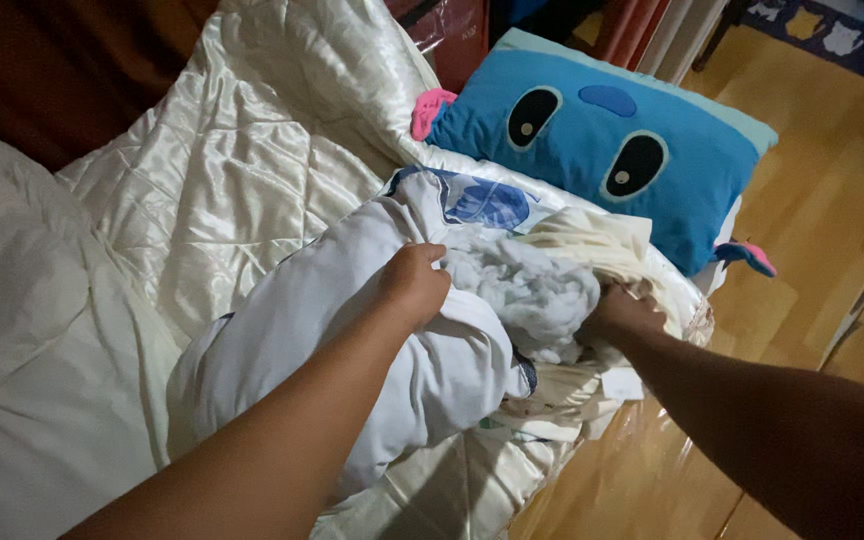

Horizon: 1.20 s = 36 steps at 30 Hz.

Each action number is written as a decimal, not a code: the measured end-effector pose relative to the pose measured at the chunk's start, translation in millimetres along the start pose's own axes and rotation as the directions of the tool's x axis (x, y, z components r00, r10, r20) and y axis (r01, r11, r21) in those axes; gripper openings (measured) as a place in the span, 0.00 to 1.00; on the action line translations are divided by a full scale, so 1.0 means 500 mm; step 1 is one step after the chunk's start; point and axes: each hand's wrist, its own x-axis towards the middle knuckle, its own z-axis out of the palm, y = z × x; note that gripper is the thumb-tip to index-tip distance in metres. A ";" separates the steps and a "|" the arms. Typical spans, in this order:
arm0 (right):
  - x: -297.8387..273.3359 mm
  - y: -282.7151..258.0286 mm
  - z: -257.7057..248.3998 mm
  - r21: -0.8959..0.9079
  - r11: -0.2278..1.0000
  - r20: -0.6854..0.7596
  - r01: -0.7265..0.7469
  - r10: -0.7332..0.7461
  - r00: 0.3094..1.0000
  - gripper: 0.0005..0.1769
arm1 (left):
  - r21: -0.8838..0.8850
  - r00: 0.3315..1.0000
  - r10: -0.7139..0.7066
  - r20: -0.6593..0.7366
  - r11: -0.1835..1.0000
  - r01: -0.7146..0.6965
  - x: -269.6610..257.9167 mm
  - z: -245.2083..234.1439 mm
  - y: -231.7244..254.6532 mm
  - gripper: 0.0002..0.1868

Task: The person inserts a pillow into a leaf-patterned pillowcase, then inserts a second pillow into a blue Stitch-themed pillowcase, and finally stuffs a third pillow into a plain white pillowcase. The person smooths and adjusts each pillow after insertion.

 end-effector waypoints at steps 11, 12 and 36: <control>-0.064 -0.056 -0.062 0.609 0.772 0.406 -0.181 -0.107 0.908 0.38 | 0.088 0.999 -0.028 0.032 0.996 0.025 -0.017 -0.009 0.015 0.24; -0.054 -0.058 -0.079 0.731 0.630 0.428 -0.261 -0.125 0.895 0.36 | 0.116 1.000 0.011 0.022 0.993 -0.013 -0.015 -0.005 0.011 0.24; -0.045 -0.334 -0.206 0.934 0.326 0.328 -0.145 -0.623 0.710 0.19 | -0.392 0.993 0.039 0.109 0.920 0.007 -0.014 -0.093 0.105 0.39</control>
